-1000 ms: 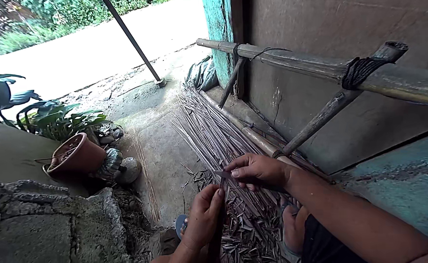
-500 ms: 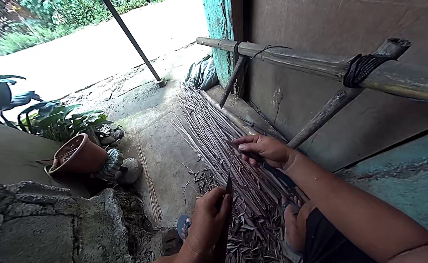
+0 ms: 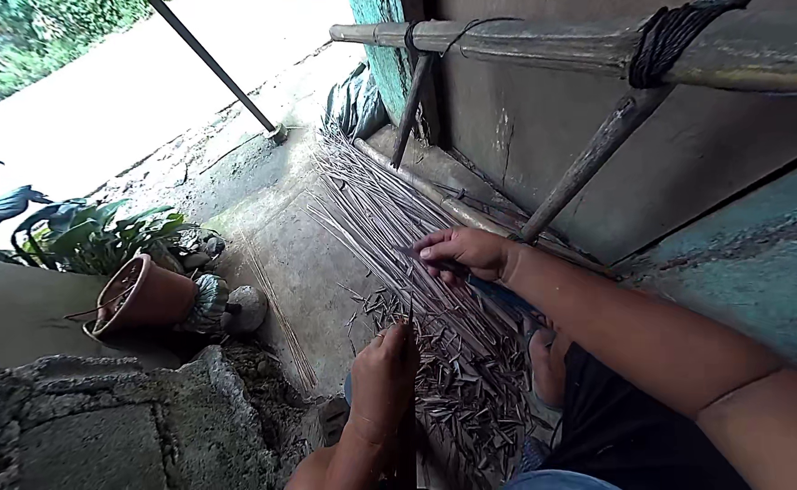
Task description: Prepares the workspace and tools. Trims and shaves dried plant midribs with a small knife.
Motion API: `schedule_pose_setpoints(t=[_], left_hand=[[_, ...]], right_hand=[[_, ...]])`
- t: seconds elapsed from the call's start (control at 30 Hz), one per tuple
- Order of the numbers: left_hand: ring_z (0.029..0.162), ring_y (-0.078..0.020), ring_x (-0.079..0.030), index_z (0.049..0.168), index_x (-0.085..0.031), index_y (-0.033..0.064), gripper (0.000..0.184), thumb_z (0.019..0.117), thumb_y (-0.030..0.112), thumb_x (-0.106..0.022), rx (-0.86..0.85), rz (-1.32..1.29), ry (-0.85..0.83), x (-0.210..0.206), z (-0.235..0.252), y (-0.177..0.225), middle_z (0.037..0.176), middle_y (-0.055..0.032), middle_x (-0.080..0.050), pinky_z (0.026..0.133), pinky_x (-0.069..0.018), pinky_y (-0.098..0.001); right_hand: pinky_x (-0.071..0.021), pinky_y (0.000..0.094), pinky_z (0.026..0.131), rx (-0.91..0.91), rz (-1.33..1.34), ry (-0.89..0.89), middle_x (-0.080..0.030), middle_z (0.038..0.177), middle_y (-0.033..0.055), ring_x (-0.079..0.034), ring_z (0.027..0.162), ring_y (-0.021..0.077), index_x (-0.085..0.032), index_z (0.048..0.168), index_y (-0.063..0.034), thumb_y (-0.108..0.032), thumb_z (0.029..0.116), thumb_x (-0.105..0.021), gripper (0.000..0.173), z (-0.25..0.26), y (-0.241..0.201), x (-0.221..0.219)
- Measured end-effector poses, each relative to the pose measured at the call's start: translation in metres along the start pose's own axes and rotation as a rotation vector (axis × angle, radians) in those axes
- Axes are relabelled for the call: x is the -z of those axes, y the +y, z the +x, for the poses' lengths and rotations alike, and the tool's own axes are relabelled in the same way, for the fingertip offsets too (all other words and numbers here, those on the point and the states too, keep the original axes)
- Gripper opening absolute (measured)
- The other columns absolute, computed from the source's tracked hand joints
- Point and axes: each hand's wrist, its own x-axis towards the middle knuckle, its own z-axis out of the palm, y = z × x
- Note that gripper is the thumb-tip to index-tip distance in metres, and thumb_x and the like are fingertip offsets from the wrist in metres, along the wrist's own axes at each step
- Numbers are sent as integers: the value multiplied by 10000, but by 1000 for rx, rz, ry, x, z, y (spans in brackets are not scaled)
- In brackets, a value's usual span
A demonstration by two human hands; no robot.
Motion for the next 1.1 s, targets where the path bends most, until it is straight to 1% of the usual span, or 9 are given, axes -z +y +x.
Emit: schedule_pose_setpoints(t=[0.13,0.37,0.57,0.67,0.77,0.87,0.97,1.03,1.1], left_hand=[[577,-94,-642,916,-768,144,171,919,225,-617,-19,-18,30,2,1,2,745,13,-698,503,-539,-297],[638,-2,-643,934,-767,129,135,909,217,-667,-52,-298,7,6,0,4,782,52,-712,592,-564,-195],[681,-43,-679,974,-747,15,110,905,73,-683,6,-657,-221,26,-2,0,824,-19,-730,647,-601,-233],[697,-74,-695,1011,-720,-5,122,952,-25,-615,110,-959,-348,34,-4,-6,827,-28,-738,662,-608,-273],[722,-90,-698,1056,-738,102,156,1035,111,-583,193,-1249,-474,33,-7,-25,866,-4,-739,684,-612,-305],[634,-82,-643,1057,-703,147,226,1082,236,-497,337,-1445,-560,35,-10,-35,797,-10,-690,587,-564,-267],[541,-47,-559,1030,-684,146,281,1083,267,-435,464,-1601,-559,37,-8,-31,729,12,-622,486,-483,-208],[494,-40,-531,1009,-661,123,277,1065,262,-427,531,-1740,-560,34,-4,-26,682,23,-574,445,-456,-187],[471,-44,-531,1000,-653,101,251,1046,277,-480,583,-1882,-589,29,2,-22,645,28,-542,427,-459,-184]], right_hand=[[-480,200,450,157,117,217,-626,726,38,-546,490,70,-611,1281,-67,-181,1086,-496,253,-7,-19,20],[-474,204,426,371,264,340,-646,759,57,-551,488,75,-619,1290,-81,-195,1089,-477,272,-22,-34,58],[-502,219,456,438,309,399,-650,753,59,-573,503,91,-601,1297,-59,-187,1103,-448,279,-31,-43,81],[-506,216,465,466,371,436,-650,757,66,-579,508,95,-586,1333,-63,-185,1103,-450,294,-33,-46,89],[-499,211,462,531,431,510,-644,758,57,-567,502,88,-602,1307,-68,-194,1104,-445,286,-35,-49,95],[-496,213,463,622,526,591,-640,777,45,-562,512,89,-593,1329,-110,-204,1102,-438,290,-31,-47,90],[-494,222,489,558,393,442,-642,787,34,-572,546,91,-545,1337,-102,-193,1108,-400,286,-23,-35,57],[-513,220,508,408,123,140,-647,799,18,-587,567,76,-539,1378,-49,-176,1084,-453,332,-22,-19,27],[-527,238,512,257,-74,-175,-657,789,22,-594,557,77,-577,1384,-65,-201,1047,-526,367,-21,-6,1]])
